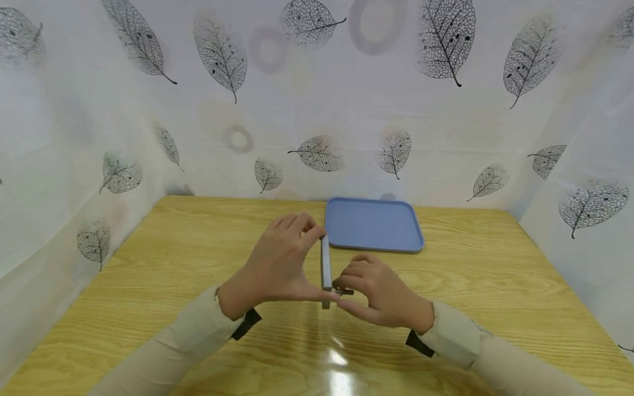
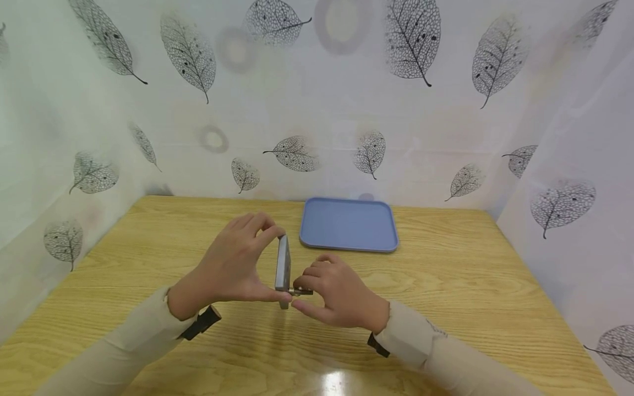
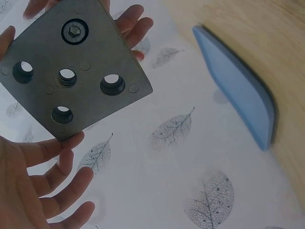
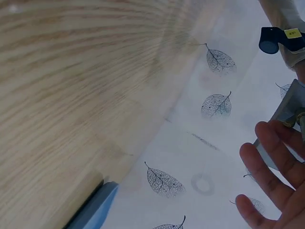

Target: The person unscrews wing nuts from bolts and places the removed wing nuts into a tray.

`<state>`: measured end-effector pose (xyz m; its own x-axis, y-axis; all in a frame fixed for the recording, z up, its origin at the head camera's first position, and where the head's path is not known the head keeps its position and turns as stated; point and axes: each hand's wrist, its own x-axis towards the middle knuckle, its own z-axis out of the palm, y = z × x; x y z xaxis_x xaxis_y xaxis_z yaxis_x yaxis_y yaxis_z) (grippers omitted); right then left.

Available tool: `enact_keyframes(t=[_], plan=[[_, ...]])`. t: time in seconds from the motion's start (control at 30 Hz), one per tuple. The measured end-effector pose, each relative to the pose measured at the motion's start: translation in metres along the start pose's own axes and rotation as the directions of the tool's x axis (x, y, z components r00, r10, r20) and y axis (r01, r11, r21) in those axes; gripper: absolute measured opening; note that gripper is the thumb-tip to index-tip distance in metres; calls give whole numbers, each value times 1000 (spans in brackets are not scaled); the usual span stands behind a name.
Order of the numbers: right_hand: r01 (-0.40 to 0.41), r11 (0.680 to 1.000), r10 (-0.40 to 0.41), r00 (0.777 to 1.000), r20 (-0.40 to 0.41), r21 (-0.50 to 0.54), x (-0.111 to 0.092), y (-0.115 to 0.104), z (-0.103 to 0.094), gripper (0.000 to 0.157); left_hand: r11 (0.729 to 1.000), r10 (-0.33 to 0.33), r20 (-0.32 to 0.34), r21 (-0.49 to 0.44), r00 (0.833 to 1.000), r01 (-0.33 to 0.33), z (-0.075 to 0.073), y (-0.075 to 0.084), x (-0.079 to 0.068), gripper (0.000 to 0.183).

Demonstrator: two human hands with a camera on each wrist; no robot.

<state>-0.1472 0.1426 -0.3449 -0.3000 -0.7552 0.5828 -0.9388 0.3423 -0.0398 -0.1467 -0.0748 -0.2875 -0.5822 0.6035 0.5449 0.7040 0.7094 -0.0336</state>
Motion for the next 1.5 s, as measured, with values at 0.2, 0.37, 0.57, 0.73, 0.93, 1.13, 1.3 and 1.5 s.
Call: enact_keyframes(t=[0.2, 0.37, 0.57, 0.73, 0.93, 1.13, 1.3, 1.5], plan=[[-135, 984, 124, 987, 100, 113, -1, 0, -1, 34, 1000, 0, -2, -4, 1000, 0, 1, 0, 0, 90], [-172, 972, 151, 978, 142, 157, -1, 0, -1, 24, 1000, -4, 2, -18, 1000, 4, 1, 0, 0, 88], [-254, 922, 207, 961, 183, 292, -1, 1, -2, 19, 1000, -4, 4, -9, 1000, 4, 1, 1, -1, 89], [-283, 895, 225, 954, 197, 345, -1, 3, -2, 15, 1000, -1, 6, -14, 1000, 1, 1, 1, -1, 89], [-163, 958, 155, 987, 51, 236, 0, 2, 3, 17, 1000, 5, 9, -8, 1000, -5, 0, 0, -2, 91], [6, 997, -17, 988, -155, -72, 1, 0, 7, 35, 1000, 10, 22, -1, 1000, -10, 0, 0, -2, 91], [77, 965, -130, 970, -205, -250, 1, 1, 8, 40, 1000, 5, 33, 3, 999, -5, -1, 1, -2, 90], [103, 957, -164, 964, -210, -272, 0, -1, 6, 40, 1000, 5, 32, 2, 999, -5, -1, 2, -2, 89]])
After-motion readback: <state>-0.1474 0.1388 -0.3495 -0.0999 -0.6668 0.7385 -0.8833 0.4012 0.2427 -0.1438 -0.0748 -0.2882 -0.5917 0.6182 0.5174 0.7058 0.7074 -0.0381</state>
